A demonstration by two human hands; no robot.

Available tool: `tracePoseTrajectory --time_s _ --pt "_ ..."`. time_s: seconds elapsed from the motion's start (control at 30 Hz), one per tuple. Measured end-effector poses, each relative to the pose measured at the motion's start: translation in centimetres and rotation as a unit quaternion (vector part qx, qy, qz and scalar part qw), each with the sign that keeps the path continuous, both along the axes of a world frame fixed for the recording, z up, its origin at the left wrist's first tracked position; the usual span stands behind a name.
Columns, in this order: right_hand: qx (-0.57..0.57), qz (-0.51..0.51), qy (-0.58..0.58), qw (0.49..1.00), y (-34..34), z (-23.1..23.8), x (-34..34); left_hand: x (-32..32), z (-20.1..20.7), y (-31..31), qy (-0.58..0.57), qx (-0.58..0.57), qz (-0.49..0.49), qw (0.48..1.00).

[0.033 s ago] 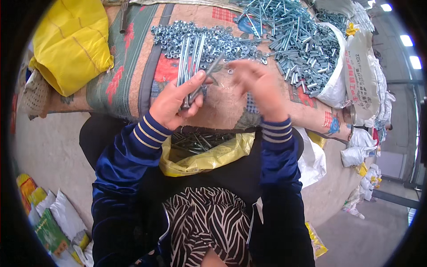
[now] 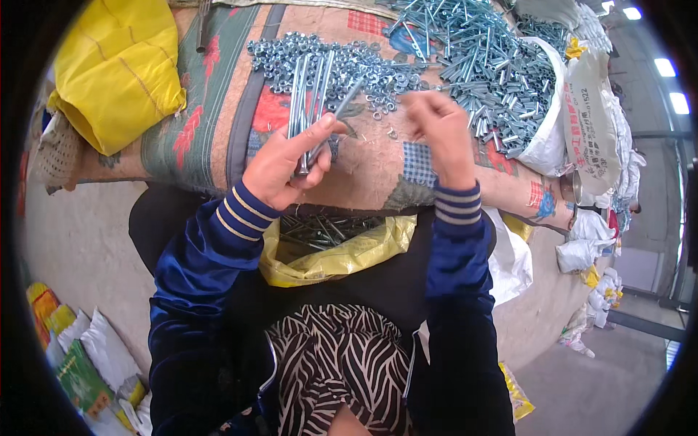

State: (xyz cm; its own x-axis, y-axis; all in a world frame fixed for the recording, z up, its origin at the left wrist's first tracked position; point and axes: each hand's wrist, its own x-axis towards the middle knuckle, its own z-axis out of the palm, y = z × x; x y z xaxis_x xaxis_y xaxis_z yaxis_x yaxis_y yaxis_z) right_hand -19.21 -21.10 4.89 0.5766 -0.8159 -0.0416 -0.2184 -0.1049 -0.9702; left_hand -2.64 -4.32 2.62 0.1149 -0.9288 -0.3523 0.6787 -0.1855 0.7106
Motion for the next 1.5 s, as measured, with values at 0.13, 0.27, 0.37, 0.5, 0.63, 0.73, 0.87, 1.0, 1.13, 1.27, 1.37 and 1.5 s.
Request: tracePoseTrajectory --time_s 0.13,0.27,0.37,0.5,0.63,0.73,0.87,1.0,1.13,1.27,1.37,1.5 --pt "-0.329 -0.113 0.197 0.917 -5.3 -5.9 -2.1 0.4 -0.4 -0.5 0.016 -0.037 -0.006 0.999" --pt "-0.407 -0.124 0.257 0.868 -4.5 -6.3 -0.9 0.8 -0.6 0.1 0.032 0.003 0.023 0.999" --pt "-0.326 -0.096 0.204 0.918 -5.1 -5.8 -1.7 1.2 -0.8 0.4 0.037 0.001 0.027 0.999" --pt "-0.247 -0.003 0.072 0.966 -2.5 -3.9 0.3 1.8 -1.1 0.6 0.016 -0.012 0.027 0.999" --pt "-0.483 0.025 0.157 0.861 -2.2 -5.6 1.0 1.7 -1.1 0.6 0.035 -0.005 0.036 0.999" --pt "-0.446 0.02 0.192 0.874 -2.0 -5.5 0.9 1.8 -1.0 0.6 0.031 -0.008 0.04 0.999" --pt "-0.455 0.032 0.224 0.861 -2.3 -5.6 0.7 1.8 -1.1 0.6 0.017 0.017 0.028 0.999" --pt "-0.493 0.038 0.239 0.836 -2.0 -5.9 1.1 1.5 -1.1 0.5 -0.01 0.034 0.011 0.999" --pt "-0.457 0.034 0.175 0.871 -2.6 -5.6 0.4 1.5 -1.1 0.5 -0.006 0.033 0.013 0.999" --pt "-0.017 0.029 -0.005 0.999 -1.0 -2.5 0.1 1.2 -1.3 0.6 -0.01 0.026 -0.01 1.0" --pt "0.084 0.046 -0.123 0.988 0.8 -2.2 0.9 0.8 -1.3 0.5 -0.014 0.021 -0.03 0.999" --pt "0.144 0.051 -0.189 0.97 1.9 -1.9 1.3 0.7 -1.5 0.3 -0.017 0.004 -0.031 0.999"
